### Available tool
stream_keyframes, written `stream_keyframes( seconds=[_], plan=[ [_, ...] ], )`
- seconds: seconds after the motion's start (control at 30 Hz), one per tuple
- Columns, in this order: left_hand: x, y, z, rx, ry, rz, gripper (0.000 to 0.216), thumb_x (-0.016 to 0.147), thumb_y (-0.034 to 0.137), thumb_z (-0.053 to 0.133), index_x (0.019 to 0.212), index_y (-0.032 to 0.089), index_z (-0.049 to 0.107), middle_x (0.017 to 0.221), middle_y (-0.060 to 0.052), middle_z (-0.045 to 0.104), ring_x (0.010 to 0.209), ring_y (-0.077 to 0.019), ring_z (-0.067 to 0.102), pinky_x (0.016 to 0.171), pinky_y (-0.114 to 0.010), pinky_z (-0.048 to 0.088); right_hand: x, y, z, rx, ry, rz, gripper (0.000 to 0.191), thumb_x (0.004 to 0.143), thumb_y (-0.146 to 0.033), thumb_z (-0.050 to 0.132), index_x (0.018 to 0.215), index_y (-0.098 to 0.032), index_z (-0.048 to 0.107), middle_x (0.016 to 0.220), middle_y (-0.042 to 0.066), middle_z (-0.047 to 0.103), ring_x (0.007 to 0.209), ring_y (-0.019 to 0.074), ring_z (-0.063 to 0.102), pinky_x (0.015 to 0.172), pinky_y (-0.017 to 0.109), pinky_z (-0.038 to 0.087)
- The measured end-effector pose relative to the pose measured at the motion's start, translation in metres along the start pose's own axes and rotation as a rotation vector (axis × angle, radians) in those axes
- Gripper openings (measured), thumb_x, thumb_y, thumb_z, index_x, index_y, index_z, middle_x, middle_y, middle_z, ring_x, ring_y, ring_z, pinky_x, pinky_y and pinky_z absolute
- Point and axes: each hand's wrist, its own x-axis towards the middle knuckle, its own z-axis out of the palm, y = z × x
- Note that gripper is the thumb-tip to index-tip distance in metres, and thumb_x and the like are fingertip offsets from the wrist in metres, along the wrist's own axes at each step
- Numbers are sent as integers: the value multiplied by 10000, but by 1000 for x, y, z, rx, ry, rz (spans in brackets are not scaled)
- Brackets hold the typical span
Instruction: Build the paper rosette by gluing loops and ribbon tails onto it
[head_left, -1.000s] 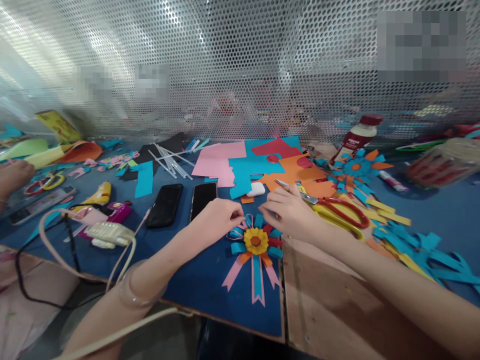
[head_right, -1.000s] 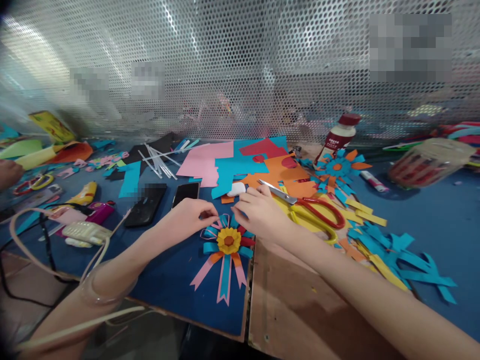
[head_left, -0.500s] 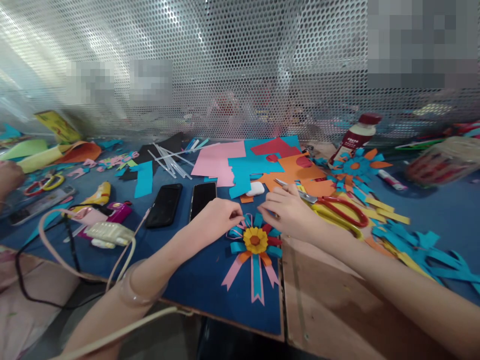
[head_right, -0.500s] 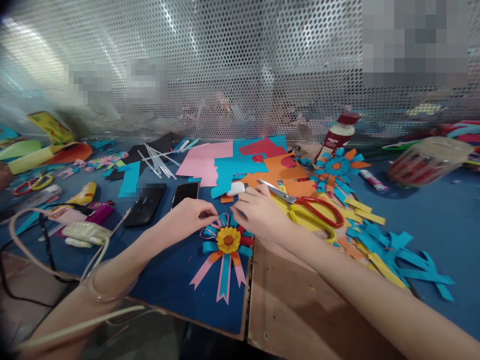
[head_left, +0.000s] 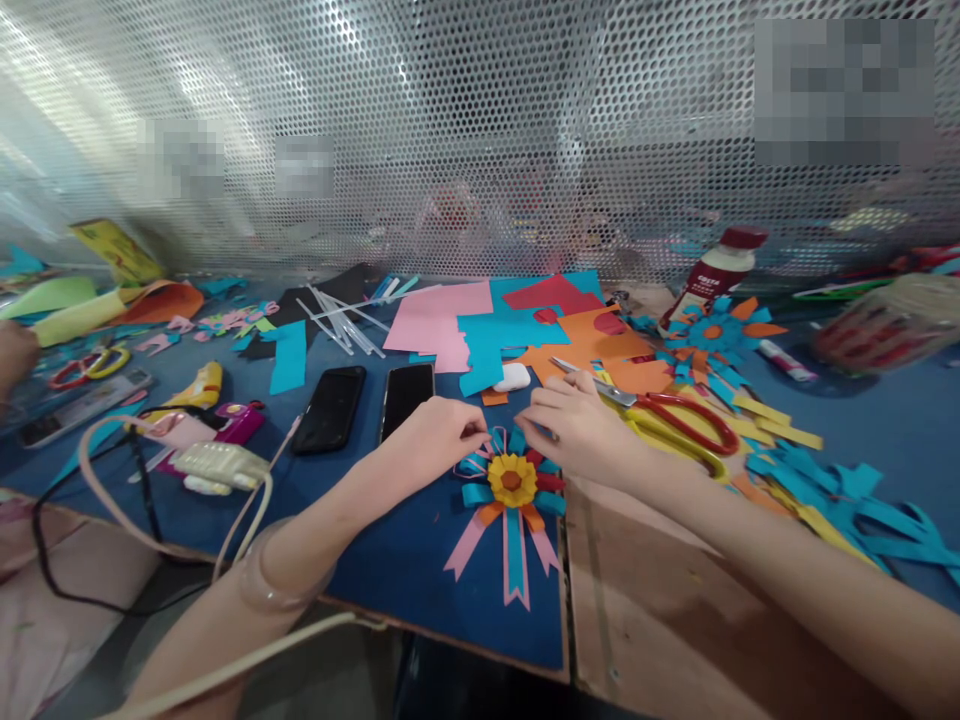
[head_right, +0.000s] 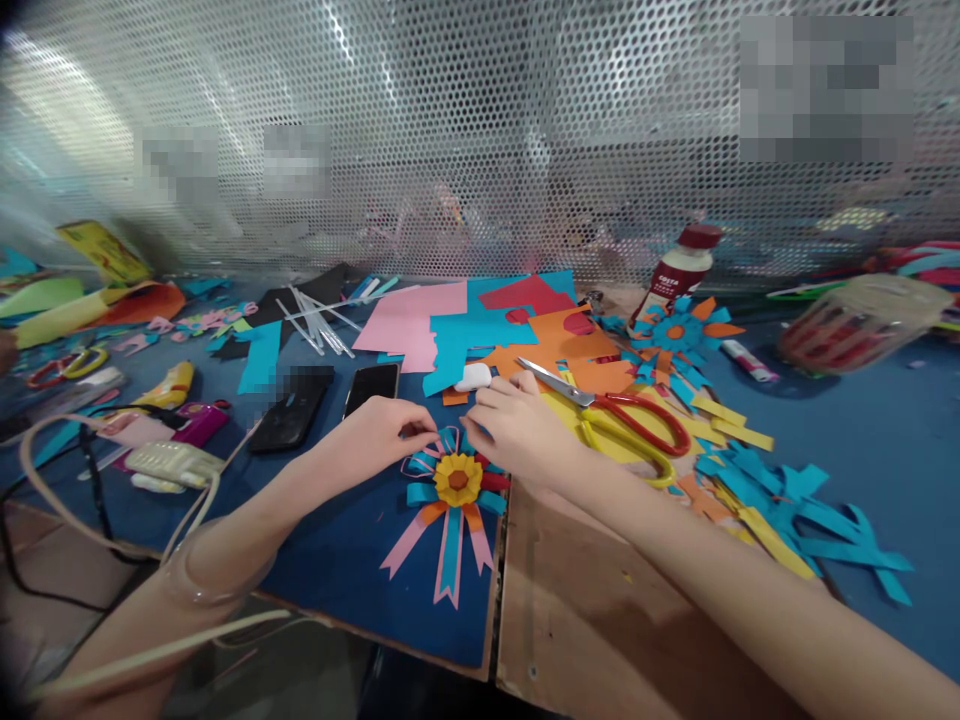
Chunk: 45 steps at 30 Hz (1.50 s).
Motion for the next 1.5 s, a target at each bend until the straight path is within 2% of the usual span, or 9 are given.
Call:
stream_keyframes(
  seconds=[0.3, 0.7, 0.9, 1.03, 1.13, 1.23, 1.37, 1.5],
  plan=[
    [1, 3, -2, 24, -24, -23, 229, 840, 250, 509, 858, 155, 717, 808, -60, 712, 724, -154, 626, 649, -242, 427, -1, 0, 0, -10, 1, -13, 361, 939, -242, 395, 665, -194, 625, 651, 15, 573, 725, 165, 493, 742, 335, 262],
    [-2, 7, -6, 38, 34, -128, 266, 855, 367, 527, 854, 161, 695, 723, -52, 692, 623, -141, 586, 582, -251, 390, -2, 4, 5, -30, 32, -18, 358, 936, -247, 411, 641, -194, 606, 641, 12, 565, 715, 168, 493, 730, 344, 258],
    [0, 0, -3, 58, 73, -122, 295, 865, 400, 515, 845, 164, 691, 725, -50, 686, 625, -143, 585, 584, -261, 382, -3, 6, 7, -42, 47, -14, 360, 930, -253, 418, 627, -198, 603, 629, 10, 564, 698, 166, 488, 723, 335, 266],
    [0, -5, -4, 74, 75, -114, 316, 881, 405, 485, 861, 166, 691, 754, -57, 691, 631, -149, 587, 591, -274, 380, -2, 8, 5, -11, 38, -8, 325, 928, -244, 424, 693, -199, 645, 659, 17, 586, 734, 171, 515, 783, 345, 286],
    [-1, -10, -7, 80, 66, -119, 310, 878, 413, 488, 872, 176, 689, 789, -53, 701, 643, -151, 599, 594, -271, 387, -1, 9, 3, 44, 32, 25, 312, 924, -234, 429, 715, -202, 659, 670, 15, 589, 749, 174, 528, 819, 359, 292],
    [-1, -17, -8, 50, 47, -92, 275, 851, 427, 534, 893, 201, 686, 860, -43, 713, 739, -172, 632, 625, -260, 413, -1, 9, 6, 135, 11, 83, 262, 912, -249, 475, 755, -212, 681, 725, 18, 591, 778, 177, 526, 809, 359, 298],
    [1, -23, -8, 21, -2, -87, 245, 832, 398, 563, 911, 202, 687, 908, -53, 720, 821, -194, 649, 675, -262, 443, -1, 5, 13, 260, -72, 172, 147, 877, -257, 566, 865, -237, 711, 845, 33, 594, 850, 190, 515, 788, 348, 312],
    [1, -21, -6, -2, -31, -64, 250, 829, 402, 568, 912, 200, 689, 900, -59, 723, 829, -200, 652, 701, -272, 455, 5, 2, 20, 311, -145, 237, 109, 839, -264, 623, 894, -252, 717, 900, 36, 599, 907, 213, 506, 788, 362, 313]
  ],
)
